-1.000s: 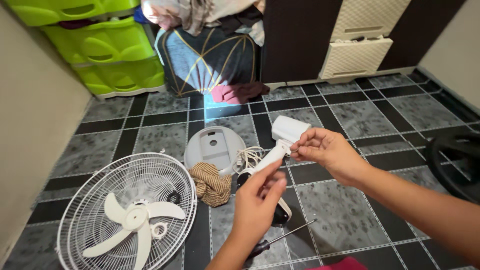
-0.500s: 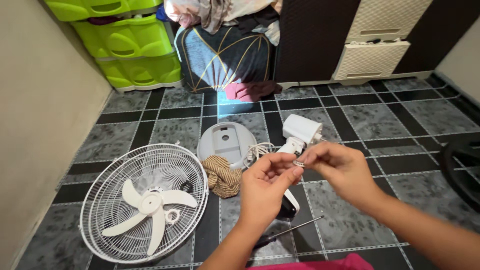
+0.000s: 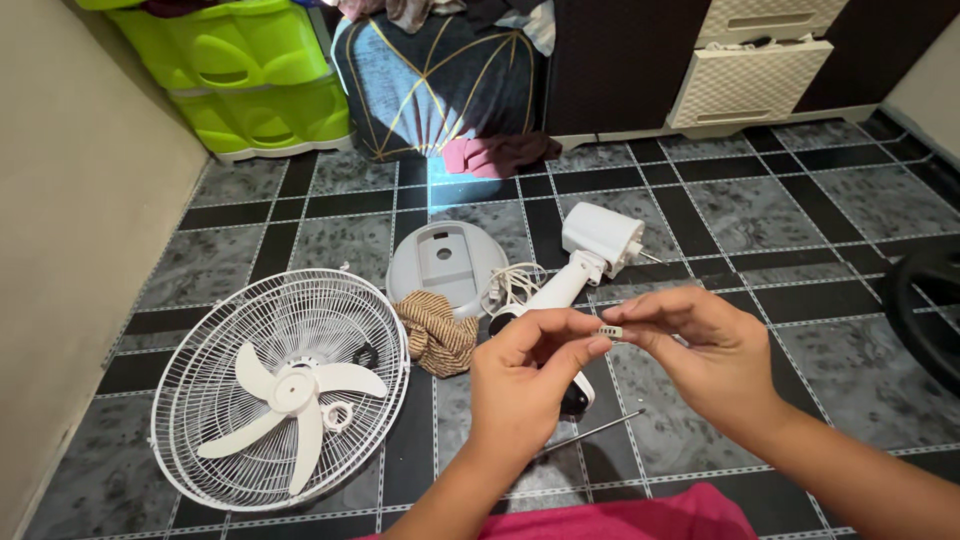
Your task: The person uses a screwdriver to remove screws from the back of a fan motor housing, then attaches the motor to the fan base and secures it with a knob.
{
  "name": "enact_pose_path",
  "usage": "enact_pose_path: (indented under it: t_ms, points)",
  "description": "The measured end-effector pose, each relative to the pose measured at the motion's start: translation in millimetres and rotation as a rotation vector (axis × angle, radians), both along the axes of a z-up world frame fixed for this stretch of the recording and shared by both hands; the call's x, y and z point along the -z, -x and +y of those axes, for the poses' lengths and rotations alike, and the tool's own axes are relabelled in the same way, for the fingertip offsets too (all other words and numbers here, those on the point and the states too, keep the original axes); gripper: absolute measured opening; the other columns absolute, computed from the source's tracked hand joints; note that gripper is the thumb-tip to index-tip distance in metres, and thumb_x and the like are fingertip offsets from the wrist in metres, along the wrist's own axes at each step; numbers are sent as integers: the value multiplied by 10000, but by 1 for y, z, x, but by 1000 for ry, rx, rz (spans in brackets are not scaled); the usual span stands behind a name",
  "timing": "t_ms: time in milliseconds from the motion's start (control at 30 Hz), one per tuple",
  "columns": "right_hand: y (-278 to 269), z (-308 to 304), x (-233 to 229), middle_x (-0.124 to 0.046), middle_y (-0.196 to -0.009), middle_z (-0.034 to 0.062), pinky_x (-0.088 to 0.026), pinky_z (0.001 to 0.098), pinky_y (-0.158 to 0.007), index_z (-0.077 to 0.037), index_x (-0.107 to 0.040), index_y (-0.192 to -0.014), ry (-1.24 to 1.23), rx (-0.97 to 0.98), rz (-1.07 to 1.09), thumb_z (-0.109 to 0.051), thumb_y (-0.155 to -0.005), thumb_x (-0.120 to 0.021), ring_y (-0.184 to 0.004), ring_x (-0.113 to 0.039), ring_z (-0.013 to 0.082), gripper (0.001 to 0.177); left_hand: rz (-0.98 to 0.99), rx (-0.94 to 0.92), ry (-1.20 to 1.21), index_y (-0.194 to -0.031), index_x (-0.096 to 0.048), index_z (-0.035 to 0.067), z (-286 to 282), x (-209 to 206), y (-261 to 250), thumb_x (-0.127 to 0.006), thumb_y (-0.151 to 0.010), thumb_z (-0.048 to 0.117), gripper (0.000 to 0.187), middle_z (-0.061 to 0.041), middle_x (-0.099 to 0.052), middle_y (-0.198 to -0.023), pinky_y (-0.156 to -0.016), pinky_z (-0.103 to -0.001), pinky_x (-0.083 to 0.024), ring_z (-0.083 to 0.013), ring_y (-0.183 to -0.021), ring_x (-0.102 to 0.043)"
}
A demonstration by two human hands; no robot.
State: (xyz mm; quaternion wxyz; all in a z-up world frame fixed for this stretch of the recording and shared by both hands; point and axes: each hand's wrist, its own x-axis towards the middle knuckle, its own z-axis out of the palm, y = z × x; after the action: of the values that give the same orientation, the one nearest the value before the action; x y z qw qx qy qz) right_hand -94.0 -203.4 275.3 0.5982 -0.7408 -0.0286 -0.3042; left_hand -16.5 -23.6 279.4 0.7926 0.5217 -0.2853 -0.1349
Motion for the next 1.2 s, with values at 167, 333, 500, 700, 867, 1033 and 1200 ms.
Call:
enact_pose_path:
  t_ms: [167, 333, 500, 700, 867, 1033, 1200]
  points:
    - [5, -3, -2, -745, -1092, 131, -614, 335, -963, 29, -697, -1047, 93, -3, -36, 112, -847, -707, -1069, -742, 207, 217, 6, 15, -13, -1064, -729, -51, -4, 6, 1, -754, -899, -28, 169, -73, -768, -970, -776, -218, -568, -86, -873, -712]
    - [6, -8, -2, -757, -1053, 103, -604, 299, -916, 1, -736, -978, 313, 51, -71, 58, -826, -771, -1028, -739, 177, 166, 78, 61, -29, -1047, -738, -54, -12, 14, -2, -772, -892, -6, 165, -74, -763, -919, -736, -221, -567, -90, -820, -708]
    - [6, -8, 6, -749, -997, 92, -595, 302, -852, 32, -727, -1027, -26, 3, 201, -40, -932, -686, -936, -723, 160, 126, 191, 146, -73, -1073, -740, -51, -14, 18, -6, -724, -947, 77, 180, -88, -765, -914, -703, -233, -566, -106, -767, -716]
    - [4, -7, 6, -766, -959, 105, -595, 329, -837, 43, -728, -1074, -381, -86, 343, -126, -972, -628, -883, -732, 174, 221, 495, 318, 3, -1092, -711, -47, -8, 17, -12, -681, -984, 141, 219, -107, -759, -911, -705, -298, -614, -123, -724, -705]
    - [5, -7, 9, -753, -946, 94, -582, 328, -826, 42, -733, -1066, -406, -79, 376, -157, -983, -630, -873, -712, 161, 240, 615, 382, 39, -1088, -707, -44, -7, 21, -14, -677, -984, 139, 212, -110, -758, -916, -706, -324, -626, -126, -730, -707]
    - [2, -22, 31, -718, -956, 65, -577, 322, -836, 37, -697, -1023, -275, -118, 381, -157, -955, -679, -908, -688, 147, 206, 528, 357, -68, -1077, -709, -49, -19, 54, -26, -699, -977, 169, 240, -105, -750, -898, -701, -309, -618, -132, -728, -704]
    - [-21, -48, 79, -700, -944, 89, -608, 348, -779, 2, -633, -1030, -344, 11, 494, -208, -1031, -552, -910, -722, 185, 226, 134, 129, -381, -994, -750, -37, -80, 131, -97, -682, -968, 254, 299, -95, -762, -849, -664, -287, -583, -150, -723, -708]
